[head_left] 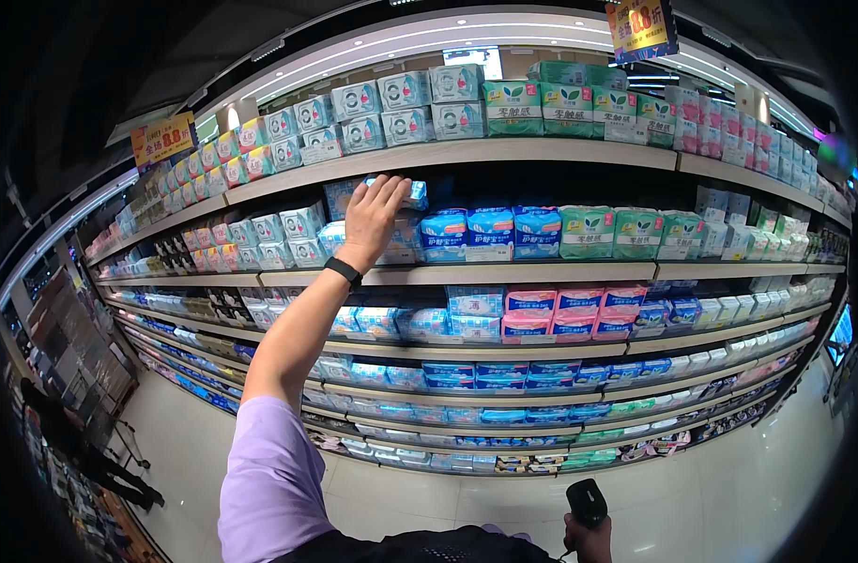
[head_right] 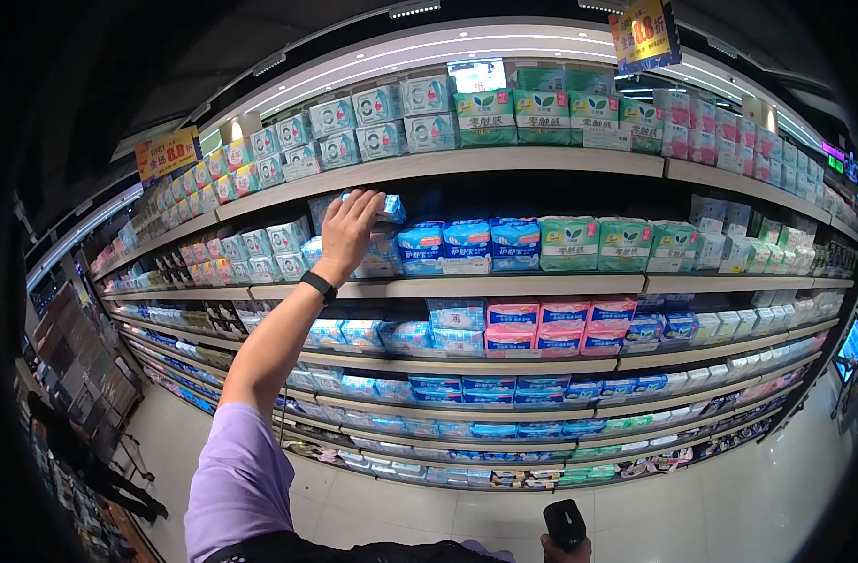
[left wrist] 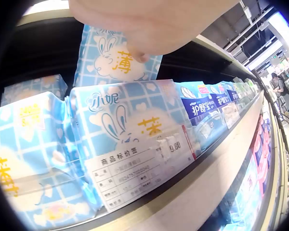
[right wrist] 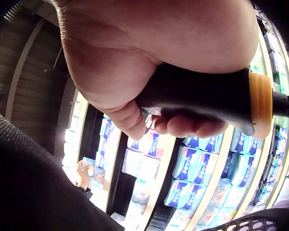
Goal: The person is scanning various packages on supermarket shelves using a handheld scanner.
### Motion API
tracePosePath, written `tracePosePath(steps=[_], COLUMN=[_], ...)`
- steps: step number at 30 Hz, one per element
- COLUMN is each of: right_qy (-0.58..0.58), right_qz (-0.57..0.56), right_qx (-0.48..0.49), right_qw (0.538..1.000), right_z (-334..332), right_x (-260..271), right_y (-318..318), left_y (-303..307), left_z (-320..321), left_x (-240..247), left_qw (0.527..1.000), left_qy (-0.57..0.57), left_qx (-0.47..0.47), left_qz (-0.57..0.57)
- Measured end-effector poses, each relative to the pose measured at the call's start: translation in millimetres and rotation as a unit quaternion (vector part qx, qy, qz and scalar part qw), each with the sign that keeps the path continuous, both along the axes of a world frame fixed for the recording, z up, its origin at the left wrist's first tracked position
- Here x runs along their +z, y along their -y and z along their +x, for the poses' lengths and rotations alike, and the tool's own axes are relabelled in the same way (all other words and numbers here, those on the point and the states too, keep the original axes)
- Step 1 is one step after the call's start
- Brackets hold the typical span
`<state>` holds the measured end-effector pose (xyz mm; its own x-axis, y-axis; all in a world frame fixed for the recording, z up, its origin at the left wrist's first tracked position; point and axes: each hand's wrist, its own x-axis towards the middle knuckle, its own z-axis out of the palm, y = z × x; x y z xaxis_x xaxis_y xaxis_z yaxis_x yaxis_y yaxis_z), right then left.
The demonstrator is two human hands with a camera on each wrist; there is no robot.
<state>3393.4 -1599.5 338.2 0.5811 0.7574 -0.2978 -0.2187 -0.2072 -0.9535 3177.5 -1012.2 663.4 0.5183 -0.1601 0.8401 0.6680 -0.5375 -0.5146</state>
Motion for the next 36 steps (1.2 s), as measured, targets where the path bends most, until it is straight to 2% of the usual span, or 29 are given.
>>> tracePosePath(steps=[2, 4, 5, 6, 7, 8, 9, 11, 12, 13, 15, 17, 21, 23, 27, 30, 33, 35, 36], right_qy=[0.007, 0.016, 0.006, -0.003, -0.002, 0.0, 0.002, -0.012, -0.028, -0.027, -0.027, -0.034, -0.041, -0.04, -0.044, -0.045, -0.035, -0.025, -0.023], right_qz=[0.015, 0.032, 0.024, 0.015, 0.018, 0.016, 0.015, 0.017, 0.014, 0.016, 0.007, -0.008, -0.012, -0.007, -0.009, -0.008, -0.001, 0.003, 0.002], right_qx=[0.0, 0.002, 0.009, 0.016, 0.016, 0.016, 0.014, 0.008, 0.003, 0.002, 0.018, 0.016, -0.013, -0.022, -0.026, -0.02, -0.01, -0.007, -0.009], right_qw=[1.0, 0.999, 1.0, 1.0, 1.0, 1.0, 1.0, 1.0, 1.0, 1.0, 0.999, 0.999, 0.999, 0.999, 0.999, 0.999, 0.999, 1.0, 1.0], right_z=[3.9, 6.8, 7.4, 7.9, 8.1, 8.0, 7.9, 4.2, 2.9, 2.8, 2.9, 3.9, 13.2, 17.3, 18.1, 16.5, 18.1, 18.1, 17.4], right_x=[-15.9, -19.0, -13.8, -10.2, -8.9, -8.1, -7.1, -7.5, -9.6, -14.0, -22.6, -21.8, -31.2, -35.4, -40.4, -40.0, -43.4, -42.5, -40.4], right_y=[-2.4, -6.5, -6.7, -7.1, -8.0, -9.0, -9.9, -9.3, -7.0, -5.0, -2.3, 2.7, 7.4, 6.8, 2.9, -0.2, -4.1, -5.7, -6.5], left_y=[-4.9, -11.3, -15.4, -19.9, -27.4, -38.6, -48.7, -49.5, -49.3, -55.0, -66.8, -82.8, -95.7, -108.9, -122.1, -119.7, -113.7, -102.7, -102.7], left_z=[5.5, 9.6, 11.5, 13.4, 15.2, 18.4, 20.8, 26.0, 27.2, 27.1, 22.6, 17.5, 9.0, 7.7, 10.3, 9.0, 11.7, 10.2, 9.6], left_x=[-2.2, 0.3, 1.2, 1.9, 1.5, 5.8, 8.6, 20.2, 23.8, 23.7, 22.8, 16.6, 12.9, 13.8, 23.2, 27.2, 28.0, 32.4, 31.6], left_qw=[1.0, 0.992, 0.992, 0.985, 0.974, 0.957, 0.958, 0.915, 0.903, 0.903, 0.912, 0.901, 0.913, 0.852, 0.867, 0.848, 0.857, 0.887, 0.887], left_qy=[0.002, 0.025, 0.026, 0.043, 0.059, 0.065, 0.066, 0.067, 0.064, 0.064, 0.063, 0.058, 0.019, 0.033, -0.002, -0.006, 0.0, -0.028, -0.028], left_qx=[-0.004, -0.013, -0.012, -0.019, -0.026, 0.026, 0.025, 0.004, 0.031, 0.03, -0.033, -0.038, -0.045, -0.122, -0.091, -0.099, -0.08, -0.028, -0.028], left_qz=[0.001, -0.124, -0.12, -0.169, -0.217, -0.282, -0.278, -0.397, -0.425, -0.423, -0.404, -0.429, -0.404, -0.509, -0.49, -0.521, -0.509, -0.46, -0.46])
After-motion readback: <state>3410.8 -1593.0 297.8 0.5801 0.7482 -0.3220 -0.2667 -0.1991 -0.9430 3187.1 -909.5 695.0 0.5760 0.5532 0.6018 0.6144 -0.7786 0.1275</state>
